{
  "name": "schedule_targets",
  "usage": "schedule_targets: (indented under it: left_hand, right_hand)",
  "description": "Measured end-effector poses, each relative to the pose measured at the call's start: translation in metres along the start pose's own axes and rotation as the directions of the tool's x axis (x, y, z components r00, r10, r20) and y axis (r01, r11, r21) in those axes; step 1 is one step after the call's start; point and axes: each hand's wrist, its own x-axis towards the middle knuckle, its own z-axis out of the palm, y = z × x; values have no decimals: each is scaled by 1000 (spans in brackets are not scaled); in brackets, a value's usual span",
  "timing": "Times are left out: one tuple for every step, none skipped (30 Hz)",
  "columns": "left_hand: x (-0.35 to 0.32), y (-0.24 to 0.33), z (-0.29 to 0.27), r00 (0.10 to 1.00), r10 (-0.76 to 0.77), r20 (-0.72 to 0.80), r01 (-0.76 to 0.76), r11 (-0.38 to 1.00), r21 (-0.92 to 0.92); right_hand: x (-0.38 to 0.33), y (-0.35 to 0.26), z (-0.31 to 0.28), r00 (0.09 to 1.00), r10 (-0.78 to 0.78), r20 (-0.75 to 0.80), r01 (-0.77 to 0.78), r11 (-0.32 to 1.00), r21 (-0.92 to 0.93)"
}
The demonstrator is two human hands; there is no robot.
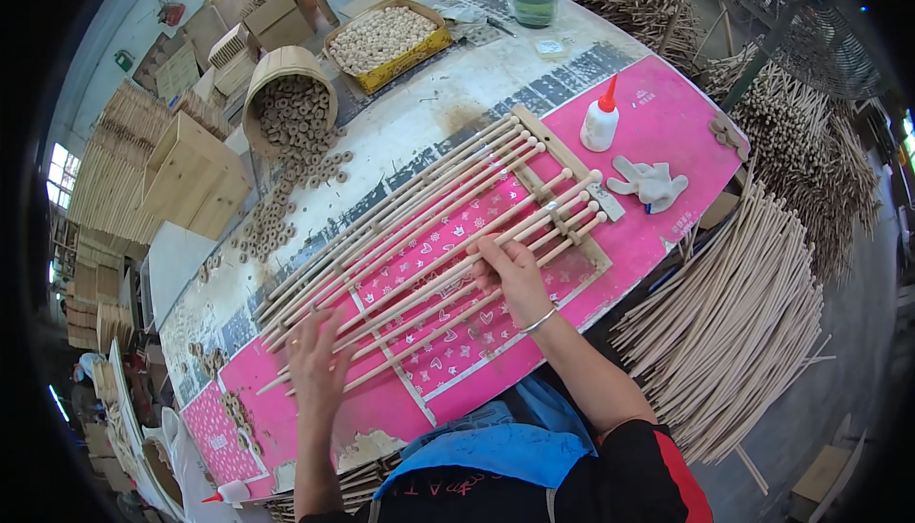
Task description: Assembling wooden structures using dowels and rings with glue.
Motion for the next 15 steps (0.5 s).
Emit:
schedule_targets:
  left_hand:
    - [-16, -15, -4, 996, -81, 45, 83, 995, -62]
    - [-27, -26, -7, 983, -154, 97, 166, 978, -124]
    - [-34, -33, -8, 980, -154, 128, 179, 961, -212]
    - [-40, -35, -7, 980, -152, 126, 177, 961, -214]
    - [-46, -37, -3, 977, -151, 149, 189, 939, -287]
    - [-49, -38, 0, 974, -149, 171, 202, 912, -358]
    - [-49, -36, 1, 964, -164, 209, 234, 898, -372]
    - [-49, -31, 3, 965, -161, 208, 231, 898, -375]
    - [-48, -25, 6, 957, -176, 231, 265, 853, -450]
    - [-46, -15, 9, 948, -187, 257, 299, 799, -522]
    - [-35, -1, 11, 949, -166, 267, 285, 812, -509]
    - [-25, 12, 20, 969, -130, 208, 222, 827, -517]
    - [-15, 24, 30, 984, -89, 153, 156, 840, -520]
    - [-5, 38, 35, 984, -96, 152, 163, 832, -531]
    - [3, 50, 38, 982, -111, 152, 177, 824, -539]
  right_hand:
    - [0, -2, -1, 1000, -1, 3, 1, 1000, -1]
    - [-1, -5, -4, 1000, -5, 11, 5, 1000, 16]
    - [-2, -6, -5, 1000, -10, 18, 10, 999, 33]
    - [-3, -6, -5, 1000, -13, 17, 12, 999, 31]
    - [-4, -4, -5, 1000, 5, 21, -6, 1000, 14]
    - [-6, -3, -5, 999, 24, 25, -23, 1000, -4]
    - [-8, -1, -4, 999, 42, 28, -41, 999, -22]
    - [-13, 3, 1, 998, 62, 19, -60, 996, -62]
    - [-15, 11, 9, 994, 94, 59, -89, 993, -76]
    - [-20, 20, 17, 987, 128, 96, -119, 989, -92]
    - [-27, 28, 28, 978, 154, 144, -136, 983, -126]
    - [-33, 38, 37, 970, 156, 187, -139, 985, -99]
    - [-38, 47, 44, 961, 155, 227, -144, 987, -66]
    - [-41, 53, 49, 958, 140, 250, -128, 990, -64]
    - [-43, 53, 53, 957, 143, 252, -132, 989, -61]
